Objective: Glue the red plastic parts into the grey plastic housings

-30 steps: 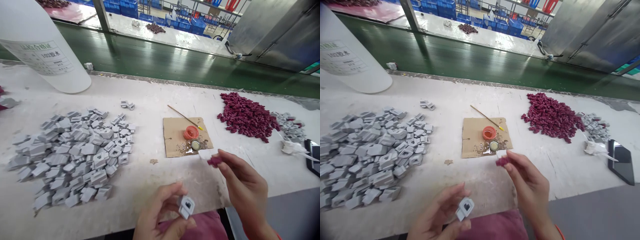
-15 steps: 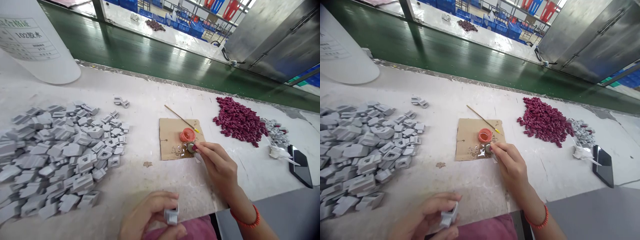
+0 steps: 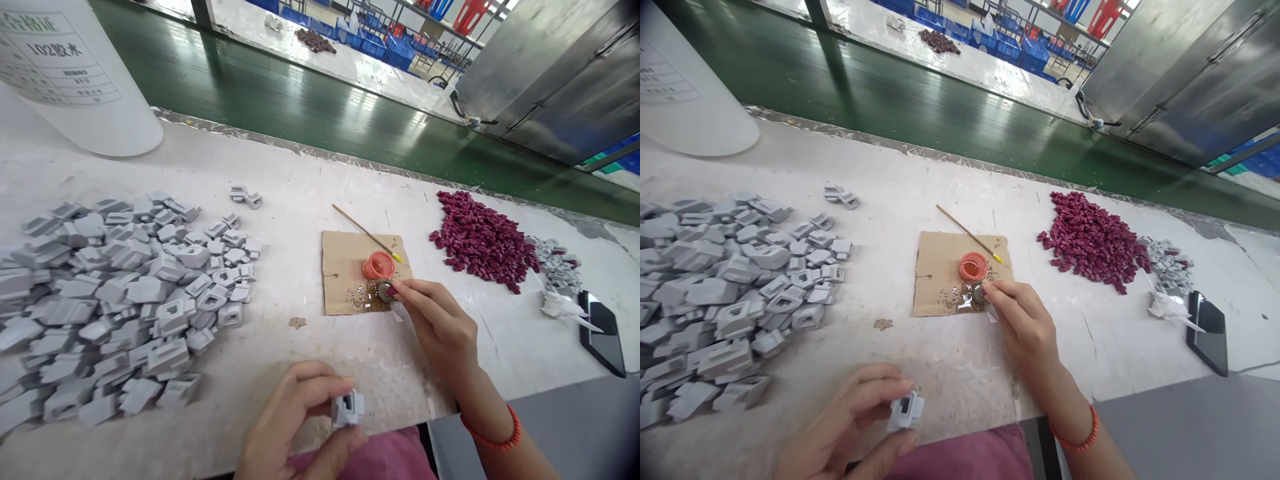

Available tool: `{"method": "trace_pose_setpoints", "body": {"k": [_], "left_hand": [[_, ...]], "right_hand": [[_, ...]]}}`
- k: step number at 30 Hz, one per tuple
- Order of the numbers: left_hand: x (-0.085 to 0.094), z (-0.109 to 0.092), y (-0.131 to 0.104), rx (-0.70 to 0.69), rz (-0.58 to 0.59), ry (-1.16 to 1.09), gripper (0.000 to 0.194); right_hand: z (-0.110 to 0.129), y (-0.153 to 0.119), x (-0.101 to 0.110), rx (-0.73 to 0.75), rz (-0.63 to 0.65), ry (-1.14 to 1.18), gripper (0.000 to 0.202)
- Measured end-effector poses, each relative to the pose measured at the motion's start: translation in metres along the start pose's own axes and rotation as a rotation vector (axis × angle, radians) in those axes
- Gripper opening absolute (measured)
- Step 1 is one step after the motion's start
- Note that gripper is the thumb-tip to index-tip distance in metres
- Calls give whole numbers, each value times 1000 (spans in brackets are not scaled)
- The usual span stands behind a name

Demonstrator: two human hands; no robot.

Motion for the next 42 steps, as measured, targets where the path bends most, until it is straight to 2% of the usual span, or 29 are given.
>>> {"method": "trace_pose_setpoints", "body": {"k": [5, 9, 12, 15, 18, 21, 30, 37, 42], "left_hand": [[2, -8, 2, -125, -10, 286, 31], [0, -13, 3, -231, -51, 509, 25], [-1, -6, 5, -227, -44, 567, 22], [-3, 4, 5, -183, -16, 620, 26], [-4, 8, 4, -169, 4, 641, 28], [-4, 6, 4, -173, 4, 637, 25], [-3, -8, 8, -233, -80, 593, 21], [-3, -8, 7, -235, -88, 589, 13], [-4, -2, 7, -210, -68, 609, 12]], "right_hand": [[0, 1, 2, -12, -16, -17, 36], [3, 0, 13, -52, -90, -13, 36], [4, -10, 14, -196, -87, 119, 33], [18, -25, 4, -300, 9, 307, 29], [46, -35, -5, -245, 89, 405, 30], [61, -36, -12, -195, 121, 429, 30], [66, -27, -14, -152, 126, 387, 26], [76, -33, -14, -46, 168, 384, 34], [82, -32, -20, -40, 191, 440, 34]]}}
Point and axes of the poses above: each hand's wrist, its own y-axis towards the middle knuckle, its own x-axis out of the back of the hand, z = x × y, the point moved 9 cm from there along y, towards the middle knuckle, and after that the axes turned 7 degrees about -y, right-handed, at the moved point
